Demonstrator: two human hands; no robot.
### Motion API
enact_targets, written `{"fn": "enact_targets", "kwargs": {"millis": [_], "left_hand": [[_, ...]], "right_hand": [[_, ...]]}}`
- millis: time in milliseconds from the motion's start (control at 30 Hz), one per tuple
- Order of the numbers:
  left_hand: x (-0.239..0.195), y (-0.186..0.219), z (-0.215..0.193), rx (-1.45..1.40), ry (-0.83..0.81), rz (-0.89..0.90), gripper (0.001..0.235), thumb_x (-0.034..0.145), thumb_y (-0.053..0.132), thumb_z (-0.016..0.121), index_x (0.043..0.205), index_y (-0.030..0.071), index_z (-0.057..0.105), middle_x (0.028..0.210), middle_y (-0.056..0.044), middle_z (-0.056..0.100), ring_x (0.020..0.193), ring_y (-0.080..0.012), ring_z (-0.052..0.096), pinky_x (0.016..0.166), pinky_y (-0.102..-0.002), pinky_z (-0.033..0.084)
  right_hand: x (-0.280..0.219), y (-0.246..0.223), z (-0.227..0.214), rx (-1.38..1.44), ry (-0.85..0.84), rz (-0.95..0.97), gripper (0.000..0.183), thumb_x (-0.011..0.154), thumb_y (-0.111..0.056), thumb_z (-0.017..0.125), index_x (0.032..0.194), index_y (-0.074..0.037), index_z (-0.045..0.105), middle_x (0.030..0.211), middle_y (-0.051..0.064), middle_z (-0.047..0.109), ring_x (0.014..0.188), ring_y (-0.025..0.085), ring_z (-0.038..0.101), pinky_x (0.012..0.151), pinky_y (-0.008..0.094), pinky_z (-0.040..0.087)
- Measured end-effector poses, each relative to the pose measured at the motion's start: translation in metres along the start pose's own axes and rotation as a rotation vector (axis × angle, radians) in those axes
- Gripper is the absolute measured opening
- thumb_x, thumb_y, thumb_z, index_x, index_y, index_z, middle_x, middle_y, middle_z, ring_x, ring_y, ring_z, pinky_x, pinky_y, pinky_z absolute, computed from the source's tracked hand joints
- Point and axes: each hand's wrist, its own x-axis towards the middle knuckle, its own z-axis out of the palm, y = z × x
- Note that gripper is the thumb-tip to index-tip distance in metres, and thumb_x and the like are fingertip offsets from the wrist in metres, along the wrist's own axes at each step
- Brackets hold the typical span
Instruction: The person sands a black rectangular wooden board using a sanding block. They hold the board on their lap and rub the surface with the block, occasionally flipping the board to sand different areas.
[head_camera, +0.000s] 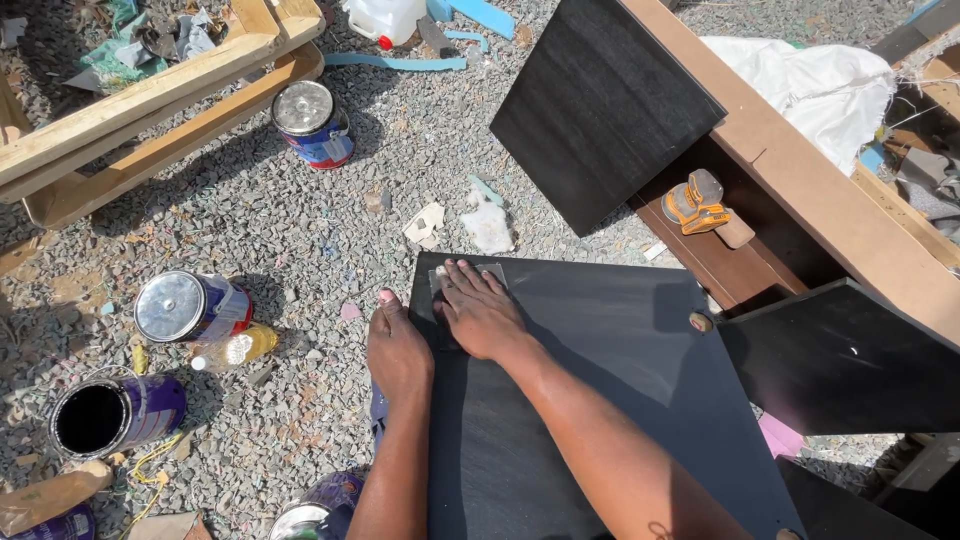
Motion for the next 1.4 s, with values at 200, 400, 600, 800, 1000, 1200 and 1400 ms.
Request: {"fn": "enact_targets", "kwargs": {"millis": [200,400,600,800,1000,1200,1400], "left_hand": [[0.013,-0.004,0.0,-0.126,0.058,-0.083,0.082,0.11,0.066,0.02,0.115,0.005,0.074,0.107,-0.021,0.075,0.108,-0.0401,0.07,0.092,-0.055,0.05],[-0.002,0.016,-0.006,-0.141,-0.04,-0.123,0.093,0.105,0.073,0.011,0.128,0.003,0.068,0.126,-0.02,0.071,0.127,-0.0435,0.06,0.108,-0.058,0.042],[-0.007,0.009,-0.015,0.156,-0.105,0.029,0.076,0.108,0.065,0.03,0.146,0.003,0.05,0.142,-0.025,0.061,0.13,-0.0441,0.059,0.109,-0.063,0.043],[0.005,0.001,-0.01,0.145,-0.016,0.016,0.072,0.109,0.064,0.035,0.132,0.002,0.063,0.119,-0.027,0.071,0.114,-0.0496,0.067,0.097,-0.06,0.049],[0.01,-0.013,-0.003,-0.115,0.061,-0.028,0.078,0.108,0.074,0.023,0.112,0.01,0.068,0.109,-0.018,0.071,0.113,-0.0426,0.066,0.099,-0.055,0.047],[0.026,-0.044,-0.003,-0.084,0.079,0.039,0.076,0.112,0.068,0.026,0.104,0.004,0.067,0.082,-0.018,0.063,0.086,-0.0343,0.066,0.084,-0.05,0.048],[0.006,-0.011,-0.003,0.216,0.046,0.057,0.046,0.109,0.047,0.049,0.131,0.008,0.061,0.106,-0.018,0.071,0.106,-0.0379,0.072,0.09,-0.053,0.053]], "right_hand": [[-0.068,0.264,-0.028,-0.037,0.013,0.666,0.08,0.11,-0.069,0.013,0.161,-0.013,0.04,0.175,0.004,0.015,0.161,0.026,0.01,0.128,0.049,0.012],[-0.004,0.007,-0.036,0.002,-0.093,0.24,0.065,0.111,-0.046,0.014,0.163,-0.011,0.028,0.175,0.008,0.006,0.161,0.028,0.005,0.13,0.047,0.007],[-0.024,0.044,-0.028,-0.003,-0.021,0.189,0.068,0.109,-0.053,0.018,0.162,-0.012,0.031,0.174,0.006,0.016,0.161,0.025,0.01,0.131,0.045,0.008],[-0.109,0.289,-0.016,-0.138,0.037,0.752,0.079,0.111,-0.061,0.005,0.158,-0.014,0.046,0.173,0.01,0.024,0.161,0.03,0.013,0.127,0.052,0.013],[-0.06,-0.039,-0.022,0.032,-0.009,0.095,0.061,0.11,-0.041,0.029,0.16,-0.006,0.034,0.172,0.013,0.02,0.159,0.029,0.015,0.128,0.045,0.01],[-0.084,0.124,-0.043,-0.047,-0.052,0.476,0.073,0.109,-0.059,0.012,0.163,-0.011,0.028,0.175,0.006,0.01,0.161,0.025,0.008,0.131,0.045,0.009],[-0.104,0.29,-0.012,-0.319,0.028,0.584,0.066,0.107,-0.048,0.026,0.15,-0.008,0.057,0.171,0.017,0.032,0.155,0.039,0.033,0.123,0.056,0.031]]}}
